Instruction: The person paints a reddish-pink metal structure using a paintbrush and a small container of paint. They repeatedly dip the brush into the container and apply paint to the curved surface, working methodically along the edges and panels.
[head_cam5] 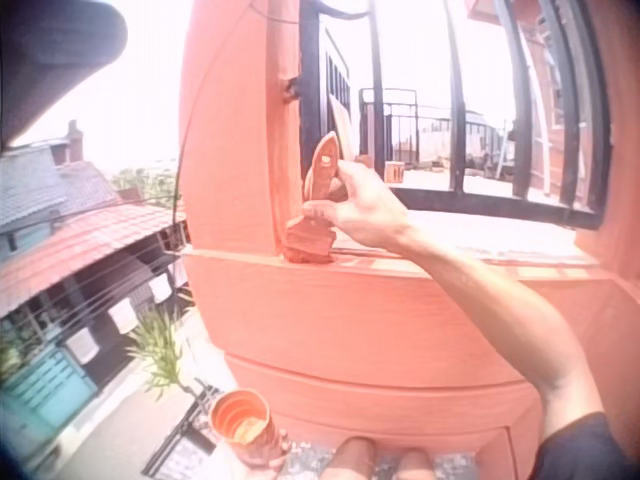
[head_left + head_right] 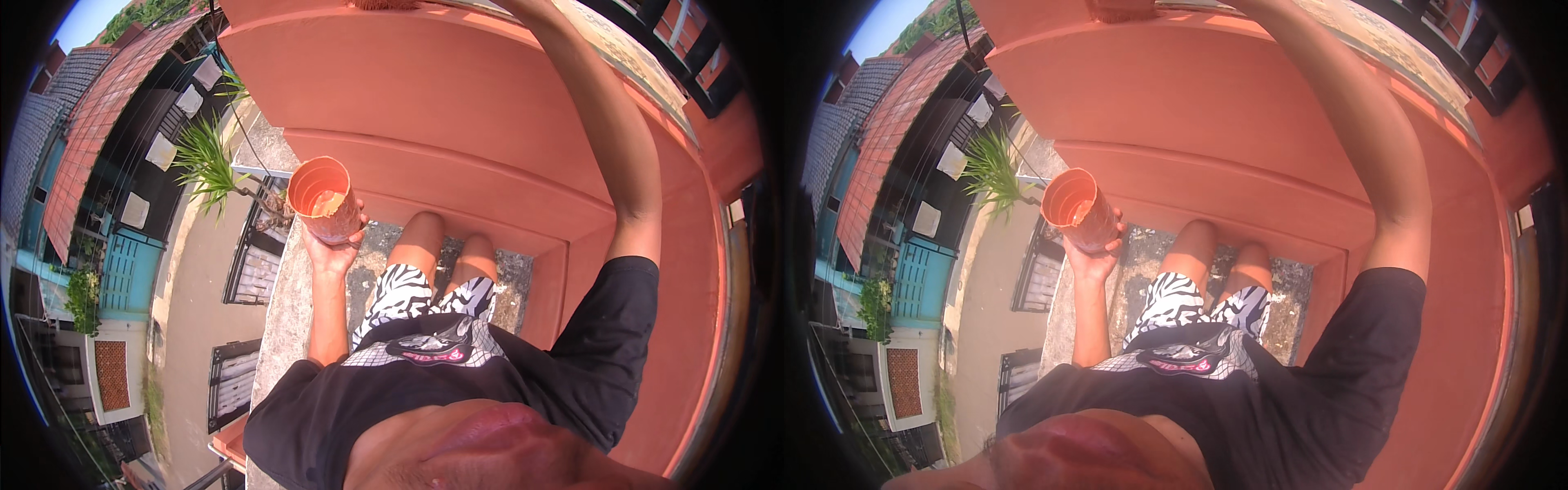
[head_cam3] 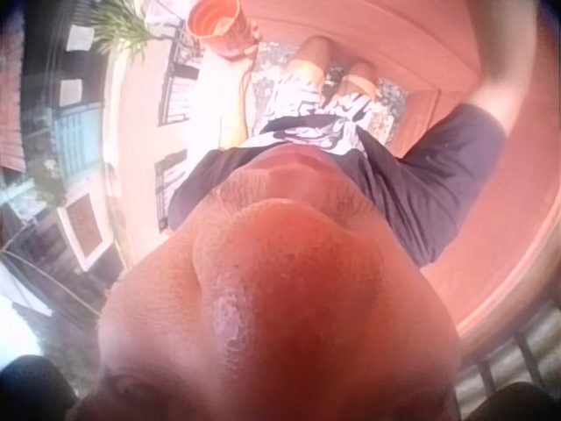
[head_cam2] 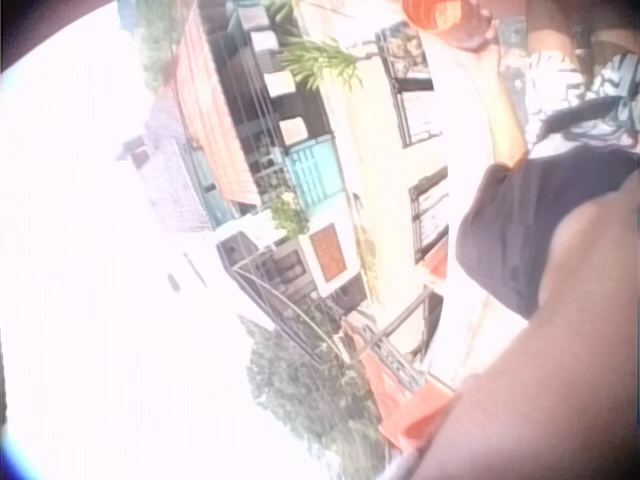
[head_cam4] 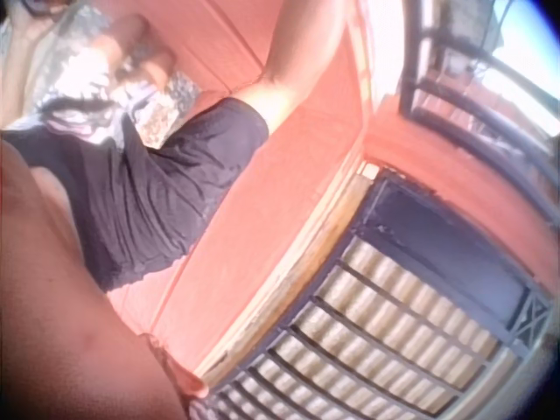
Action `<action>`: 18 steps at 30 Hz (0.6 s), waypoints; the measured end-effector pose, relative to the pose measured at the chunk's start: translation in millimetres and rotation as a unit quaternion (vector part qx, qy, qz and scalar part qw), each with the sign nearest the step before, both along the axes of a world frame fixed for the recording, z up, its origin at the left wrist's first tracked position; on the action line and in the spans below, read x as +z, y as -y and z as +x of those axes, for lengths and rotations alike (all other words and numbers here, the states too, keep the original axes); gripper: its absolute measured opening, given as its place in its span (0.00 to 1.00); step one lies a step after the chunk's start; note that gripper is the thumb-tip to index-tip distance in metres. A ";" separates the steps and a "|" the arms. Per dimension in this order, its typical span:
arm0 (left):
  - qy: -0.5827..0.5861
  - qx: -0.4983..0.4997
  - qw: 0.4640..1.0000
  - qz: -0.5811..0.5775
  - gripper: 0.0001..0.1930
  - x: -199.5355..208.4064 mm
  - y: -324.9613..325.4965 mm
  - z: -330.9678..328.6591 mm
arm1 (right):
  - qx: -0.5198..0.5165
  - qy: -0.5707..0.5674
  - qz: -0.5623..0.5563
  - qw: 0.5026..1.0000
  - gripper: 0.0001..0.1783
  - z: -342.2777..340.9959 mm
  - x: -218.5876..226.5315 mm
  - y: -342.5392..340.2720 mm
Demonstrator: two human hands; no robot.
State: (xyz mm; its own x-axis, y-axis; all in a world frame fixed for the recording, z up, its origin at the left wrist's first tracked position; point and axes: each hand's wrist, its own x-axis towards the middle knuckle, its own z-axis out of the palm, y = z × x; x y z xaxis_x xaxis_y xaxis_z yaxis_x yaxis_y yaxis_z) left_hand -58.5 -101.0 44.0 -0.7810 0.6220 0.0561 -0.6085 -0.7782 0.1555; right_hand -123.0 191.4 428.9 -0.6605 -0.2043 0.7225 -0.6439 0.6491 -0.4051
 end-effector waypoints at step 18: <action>0.058 -0.023 0.997 -0.043 0.37 0.2 -18.7 -1.6 | -0.144 0.027 0.001 0.989 0.12 193.8 -6.4 -153.0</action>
